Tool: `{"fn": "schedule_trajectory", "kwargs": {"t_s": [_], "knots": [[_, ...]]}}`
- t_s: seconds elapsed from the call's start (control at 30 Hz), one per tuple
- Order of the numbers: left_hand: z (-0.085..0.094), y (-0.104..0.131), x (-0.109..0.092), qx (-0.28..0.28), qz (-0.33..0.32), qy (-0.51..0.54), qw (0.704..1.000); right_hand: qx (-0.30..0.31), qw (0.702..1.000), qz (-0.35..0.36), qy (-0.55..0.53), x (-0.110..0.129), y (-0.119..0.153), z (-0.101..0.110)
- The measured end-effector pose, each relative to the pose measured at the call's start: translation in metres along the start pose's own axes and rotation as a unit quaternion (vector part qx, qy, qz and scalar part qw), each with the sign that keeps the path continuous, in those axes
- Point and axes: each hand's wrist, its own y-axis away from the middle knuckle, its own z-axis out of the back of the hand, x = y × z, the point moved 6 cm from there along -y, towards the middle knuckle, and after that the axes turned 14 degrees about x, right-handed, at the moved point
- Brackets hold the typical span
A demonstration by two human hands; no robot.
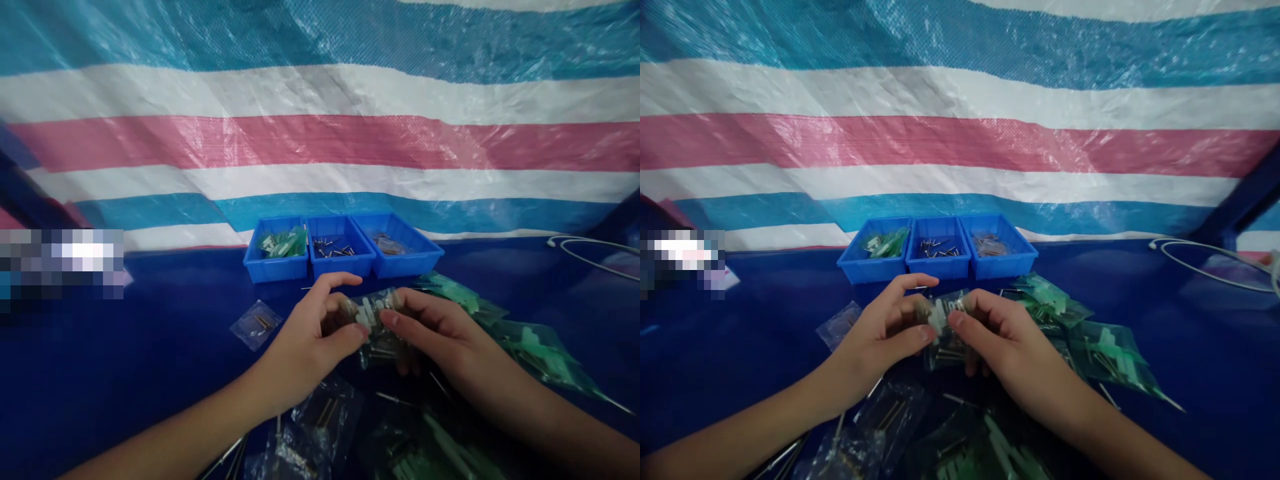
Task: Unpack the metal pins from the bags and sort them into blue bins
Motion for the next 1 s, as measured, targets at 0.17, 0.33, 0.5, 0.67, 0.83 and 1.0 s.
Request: {"fn": "schedule_trajectory", "kwargs": {"t_s": [0.17,0.33,0.5,0.67,0.83,1.0], "knots": [[0.0027,-0.0026,0.0015,-0.018,-0.008,0.034,0.999,0.004,1.0,0.005,0.012,-0.0015,-0.0008,0.0008],[0.002,-0.0033,0.0013,-0.016,0.0,0.021,1.0,0.027,0.999,0.004,0.016,-0.0005,-0.0031,-0.0033],[0.0018,-0.0024,-0.0011,-0.02,-0.008,-0.015,1.0,0.026,0.999,0.014,0.037,0.0012,-0.0026,-0.0032],[0.0063,-0.0003,-0.0041,-0.054,-0.03,-0.062,0.996,-0.009,0.995,0.023,0.094,-0.0003,0.0004,-0.0002],[0.0068,-0.0014,-0.0048,-0.054,-0.028,-0.073,0.995,-0.012,0.993,0.028,0.118,-0.0015,0.0002,0.0],[0.0059,-0.003,-0.001,-0.047,-0.008,-0.044,0.998,-0.009,0.993,0.031,0.113,0.0008,-0.0011,0.0008]]}}
